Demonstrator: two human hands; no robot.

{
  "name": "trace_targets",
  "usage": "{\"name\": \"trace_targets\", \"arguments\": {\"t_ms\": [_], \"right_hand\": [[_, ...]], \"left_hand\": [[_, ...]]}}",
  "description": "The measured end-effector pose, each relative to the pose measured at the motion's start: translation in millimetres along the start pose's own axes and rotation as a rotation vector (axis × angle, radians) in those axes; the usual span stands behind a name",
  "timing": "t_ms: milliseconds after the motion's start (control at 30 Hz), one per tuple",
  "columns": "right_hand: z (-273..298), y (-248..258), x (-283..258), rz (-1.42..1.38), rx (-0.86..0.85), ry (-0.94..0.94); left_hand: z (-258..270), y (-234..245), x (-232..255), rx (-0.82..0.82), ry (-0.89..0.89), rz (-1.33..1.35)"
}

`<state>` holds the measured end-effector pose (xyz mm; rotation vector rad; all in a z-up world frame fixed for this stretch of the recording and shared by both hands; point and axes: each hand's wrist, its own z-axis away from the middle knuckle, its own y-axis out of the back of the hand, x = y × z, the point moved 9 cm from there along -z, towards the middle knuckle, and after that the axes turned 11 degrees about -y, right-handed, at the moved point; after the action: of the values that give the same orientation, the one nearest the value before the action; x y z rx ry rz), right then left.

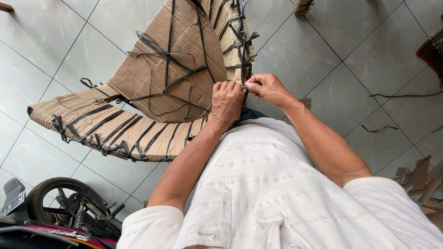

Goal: Wrapping a wooden chair frame with cardboard and securing it with plastic straps.

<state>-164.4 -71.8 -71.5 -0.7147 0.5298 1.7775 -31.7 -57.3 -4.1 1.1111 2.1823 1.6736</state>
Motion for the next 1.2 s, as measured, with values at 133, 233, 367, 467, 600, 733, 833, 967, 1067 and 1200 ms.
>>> {"name": "trace_targets", "arguments": {"t_ms": [133,233,367,467,600,733,833,967,1067,1200], "right_hand": [[5.2,1.0,-6.4,0.018,0.055,0.026],[6.8,2.0,-9.3,0.063,0.121,0.065],[5.7,7.5,-7.7,0.078,0.195,0.107],[-2.2,12.1,4.6,0.079,0.235,0.119],[-4.9,25.6,8.3,0.188,0.337,0.193],[-5.1,25.0,8.5,0.355,0.438,0.317],[-6.0,24.0,13.6,0.342,0.442,0.309],[-10.1,27.2,32.2,0.276,0.377,0.194],[-7.1,24.6,26.0,0.245,0.377,0.184],[-12.5,24.8,30.5,0.204,0.373,0.165]], "left_hand": [[1.7,-8.8,-3.0,-0.005,0.019,0.053],[4.0,-13.8,-7.0,0.018,0.059,0.058],[3.5,-17.0,-11.5,0.024,0.098,0.076],[0.1,-13.4,-15.1,0.026,0.105,0.078],[2.6,-8.0,-20.2,0.011,0.086,0.055],[11.1,-13.5,-27.3,-0.006,0.085,0.097],[9.8,-6.8,-30.8,-0.049,0.146,0.231],[20.4,-32.1,-41.4,-0.096,0.494,0.731],[37.3,-60.5,-50.4,-0.202,0.772,0.824],[44.1,-83.2,-48.7,-0.201,0.904,0.979]]}}
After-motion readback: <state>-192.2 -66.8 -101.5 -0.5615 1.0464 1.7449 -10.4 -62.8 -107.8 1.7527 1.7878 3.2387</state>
